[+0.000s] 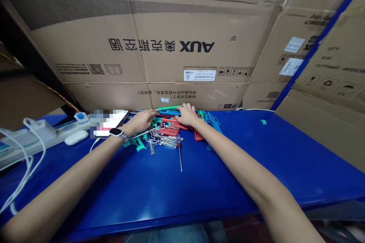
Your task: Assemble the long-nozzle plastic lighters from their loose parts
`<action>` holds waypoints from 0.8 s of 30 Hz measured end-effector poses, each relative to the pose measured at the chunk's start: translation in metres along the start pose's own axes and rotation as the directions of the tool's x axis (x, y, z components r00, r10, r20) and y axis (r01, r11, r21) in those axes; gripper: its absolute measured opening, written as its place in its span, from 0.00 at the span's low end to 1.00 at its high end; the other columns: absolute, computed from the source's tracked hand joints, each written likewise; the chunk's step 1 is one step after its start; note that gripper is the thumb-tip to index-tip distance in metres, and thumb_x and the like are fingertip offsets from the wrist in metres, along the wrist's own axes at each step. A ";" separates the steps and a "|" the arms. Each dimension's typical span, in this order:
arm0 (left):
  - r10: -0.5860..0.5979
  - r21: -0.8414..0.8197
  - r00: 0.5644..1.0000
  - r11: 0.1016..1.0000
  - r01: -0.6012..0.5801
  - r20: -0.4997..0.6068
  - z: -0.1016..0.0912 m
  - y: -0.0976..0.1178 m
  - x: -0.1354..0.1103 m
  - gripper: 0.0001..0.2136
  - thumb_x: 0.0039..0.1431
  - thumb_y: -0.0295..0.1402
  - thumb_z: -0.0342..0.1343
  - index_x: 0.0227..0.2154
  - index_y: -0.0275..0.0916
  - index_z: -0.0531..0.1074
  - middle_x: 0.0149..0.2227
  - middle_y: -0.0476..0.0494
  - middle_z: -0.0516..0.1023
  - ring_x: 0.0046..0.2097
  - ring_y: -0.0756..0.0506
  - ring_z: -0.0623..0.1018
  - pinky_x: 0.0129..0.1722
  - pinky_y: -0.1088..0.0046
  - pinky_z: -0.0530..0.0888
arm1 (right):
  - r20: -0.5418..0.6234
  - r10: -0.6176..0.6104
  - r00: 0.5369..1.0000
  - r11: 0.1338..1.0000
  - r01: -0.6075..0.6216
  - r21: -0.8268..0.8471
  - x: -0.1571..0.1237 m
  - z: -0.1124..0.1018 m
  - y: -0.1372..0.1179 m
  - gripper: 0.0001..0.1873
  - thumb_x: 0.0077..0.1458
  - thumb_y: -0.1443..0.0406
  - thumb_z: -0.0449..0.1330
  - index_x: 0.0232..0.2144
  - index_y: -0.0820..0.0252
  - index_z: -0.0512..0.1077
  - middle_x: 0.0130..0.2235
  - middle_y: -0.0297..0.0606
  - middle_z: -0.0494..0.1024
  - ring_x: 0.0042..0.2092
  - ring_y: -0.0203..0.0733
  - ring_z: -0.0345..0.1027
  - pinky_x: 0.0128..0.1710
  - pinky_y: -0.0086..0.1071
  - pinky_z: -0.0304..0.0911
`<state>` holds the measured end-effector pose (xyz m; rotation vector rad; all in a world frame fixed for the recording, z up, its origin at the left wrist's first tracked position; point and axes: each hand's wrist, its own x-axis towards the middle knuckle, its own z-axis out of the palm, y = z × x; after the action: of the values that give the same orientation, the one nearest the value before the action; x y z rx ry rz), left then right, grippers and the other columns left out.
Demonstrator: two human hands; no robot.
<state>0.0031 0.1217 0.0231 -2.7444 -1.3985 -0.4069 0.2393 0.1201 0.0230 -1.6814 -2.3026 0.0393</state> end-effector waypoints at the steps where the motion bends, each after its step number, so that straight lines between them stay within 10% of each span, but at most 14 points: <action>1: -0.011 -0.001 1.000 1.000 0.011 0.004 0.000 0.000 0.000 0.21 0.62 0.24 0.41 0.53 0.38 0.72 0.59 0.38 0.72 0.56 0.38 0.75 0.54 0.59 0.70 | -0.011 0.010 1.000 1.000 -0.010 0.008 -0.002 0.000 -0.001 0.23 0.59 0.58 0.55 0.55 0.58 0.70 0.52 0.50 0.70 0.56 0.57 0.59 0.54 0.49 0.54; 9: 0.016 -0.020 0.997 1.000 -0.018 -0.072 -0.013 0.022 -0.007 0.17 0.68 0.29 0.39 0.52 0.39 0.70 0.58 0.38 0.72 0.57 0.37 0.71 0.53 0.55 0.68 | -0.125 0.064 0.990 0.994 -0.052 0.097 -0.046 -0.024 0.003 0.15 0.61 0.64 0.53 0.48 0.57 0.71 0.48 0.43 0.74 0.52 0.49 0.65 0.48 0.40 0.56; 17: 0.223 -0.032 0.970 0.973 -0.227 -0.097 -0.011 0.095 -0.003 0.11 0.67 0.32 0.46 0.43 0.40 0.74 0.45 0.40 0.77 0.48 0.38 0.73 0.49 0.58 0.68 | -0.176 0.272 0.946 0.955 -0.288 -0.070 -0.118 -0.039 0.011 0.13 0.58 0.56 0.57 0.36 0.60 0.72 0.40 0.46 0.75 0.44 0.52 0.65 0.42 0.40 0.56; 24: 0.044 -0.070 0.996 0.996 -0.049 -0.073 0.009 0.130 0.035 0.10 0.62 0.33 0.53 0.32 0.36 0.77 0.36 0.36 0.76 0.42 0.38 0.75 0.44 0.62 0.70 | -0.198 0.316 0.928 0.913 -0.354 -0.202 -0.117 -0.024 -0.002 0.25 0.53 0.50 0.60 0.41 0.67 0.76 0.46 0.58 0.73 0.50 0.59 0.63 0.47 0.46 0.55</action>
<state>0.1282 0.0734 0.0339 -2.7816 -1.3268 -0.5577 0.2757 0.0061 0.0214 -2.0992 -1.9381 -0.2991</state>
